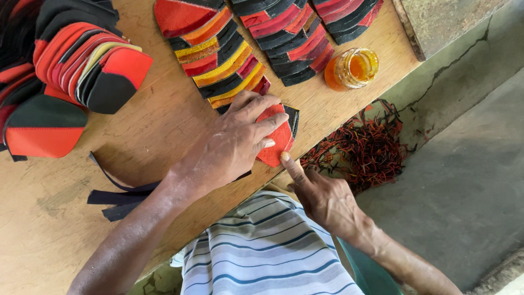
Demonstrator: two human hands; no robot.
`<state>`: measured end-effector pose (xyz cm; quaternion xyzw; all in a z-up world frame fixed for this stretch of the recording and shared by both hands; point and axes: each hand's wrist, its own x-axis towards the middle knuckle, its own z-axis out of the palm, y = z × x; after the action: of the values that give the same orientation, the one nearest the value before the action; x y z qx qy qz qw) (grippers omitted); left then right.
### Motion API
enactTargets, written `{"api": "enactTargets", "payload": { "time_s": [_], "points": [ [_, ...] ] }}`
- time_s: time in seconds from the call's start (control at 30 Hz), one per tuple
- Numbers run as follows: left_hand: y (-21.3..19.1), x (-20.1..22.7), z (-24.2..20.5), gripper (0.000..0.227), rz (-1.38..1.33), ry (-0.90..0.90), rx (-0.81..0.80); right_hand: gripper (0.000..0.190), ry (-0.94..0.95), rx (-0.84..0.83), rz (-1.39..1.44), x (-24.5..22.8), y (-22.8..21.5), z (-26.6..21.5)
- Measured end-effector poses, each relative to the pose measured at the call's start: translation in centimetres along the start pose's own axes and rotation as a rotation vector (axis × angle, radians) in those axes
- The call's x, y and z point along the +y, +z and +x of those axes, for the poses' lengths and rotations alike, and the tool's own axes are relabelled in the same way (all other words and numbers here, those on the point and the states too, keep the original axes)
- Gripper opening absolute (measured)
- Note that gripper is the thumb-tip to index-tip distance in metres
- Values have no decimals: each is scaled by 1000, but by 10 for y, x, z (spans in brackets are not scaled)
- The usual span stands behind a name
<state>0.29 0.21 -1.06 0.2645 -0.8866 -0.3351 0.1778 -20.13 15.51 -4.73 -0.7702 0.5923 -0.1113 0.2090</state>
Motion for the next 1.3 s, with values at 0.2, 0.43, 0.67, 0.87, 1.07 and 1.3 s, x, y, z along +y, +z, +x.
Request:
{"api": "enactTargets", "payload": {
  "time_s": [0.2,0.43,0.67,0.87,1.07,1.3],
  "points": [
    [1,0,0,44,14,1,-2,73,-110,198,-53,-4,-12,-5],
    [0,0,-1,44,23,14,16,70,-161,212,-44,-4,-15,2],
    [1,1,-2,43,9,26,16,68,-109,174,-59,-2,-10,2],
    [1,-1,-1,44,23,32,19,58,-150,231,265,8,-17,0],
    [-1,3,0,44,-30,-14,1,77,-96,309,73,34,-47,30],
    [-3,4,0,45,-29,-27,-4,82,-88,220,9,26,-58,47]
  ]
}}
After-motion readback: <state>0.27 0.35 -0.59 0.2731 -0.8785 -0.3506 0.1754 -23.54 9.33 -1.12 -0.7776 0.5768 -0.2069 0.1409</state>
